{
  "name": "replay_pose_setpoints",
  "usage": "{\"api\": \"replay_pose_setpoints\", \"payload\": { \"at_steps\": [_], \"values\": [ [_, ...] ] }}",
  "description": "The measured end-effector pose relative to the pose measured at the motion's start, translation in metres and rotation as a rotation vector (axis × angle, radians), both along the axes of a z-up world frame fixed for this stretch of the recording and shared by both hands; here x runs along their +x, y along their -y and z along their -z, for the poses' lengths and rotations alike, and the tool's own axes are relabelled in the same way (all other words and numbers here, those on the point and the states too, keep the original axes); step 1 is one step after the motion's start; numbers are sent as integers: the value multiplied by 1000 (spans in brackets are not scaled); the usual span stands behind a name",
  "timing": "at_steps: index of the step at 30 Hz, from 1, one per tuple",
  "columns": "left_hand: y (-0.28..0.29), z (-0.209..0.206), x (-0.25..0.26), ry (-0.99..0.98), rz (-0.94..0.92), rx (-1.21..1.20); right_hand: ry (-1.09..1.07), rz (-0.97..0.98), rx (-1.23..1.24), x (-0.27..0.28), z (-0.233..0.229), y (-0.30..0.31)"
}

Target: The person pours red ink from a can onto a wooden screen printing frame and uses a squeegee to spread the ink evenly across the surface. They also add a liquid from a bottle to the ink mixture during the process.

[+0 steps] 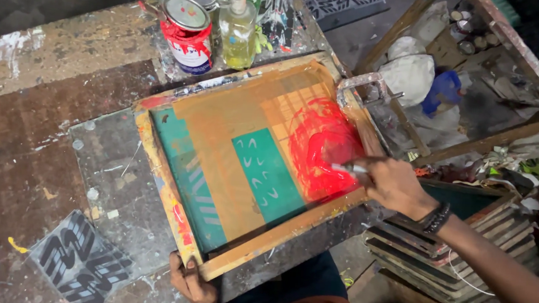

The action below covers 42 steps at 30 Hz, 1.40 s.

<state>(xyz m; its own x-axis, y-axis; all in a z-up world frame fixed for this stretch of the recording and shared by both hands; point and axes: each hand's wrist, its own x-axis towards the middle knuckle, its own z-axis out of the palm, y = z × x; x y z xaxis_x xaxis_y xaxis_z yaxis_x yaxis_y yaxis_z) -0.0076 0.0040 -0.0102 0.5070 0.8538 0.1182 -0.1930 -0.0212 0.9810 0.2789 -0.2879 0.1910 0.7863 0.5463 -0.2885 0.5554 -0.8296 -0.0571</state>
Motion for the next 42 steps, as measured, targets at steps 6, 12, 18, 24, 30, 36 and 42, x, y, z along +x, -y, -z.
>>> {"api": "replay_pose_setpoints", "payload": {
  "at_steps": [6,12,18,24,30,36,42],
  "values": [
    [2,-25,11,18,20,-18,286,-322,290,10,48,6],
    [0,6,0,-7,9,-8,224,35,246,71,50,-1],
    [0,-3,4,-20,-5,-14,219,-59,159,56,48,-5],
    [2,-5,5,94,25,-85,178,-18,144,40,49,9],
    [0,-2,3,43,20,-57,279,266,42,76,87,2],
    [-1,-2,2,18,16,10,353,318,90,133,114,-32],
    [4,8,-4,-33,9,0,381,123,74,132,95,-40]
  ]
}}
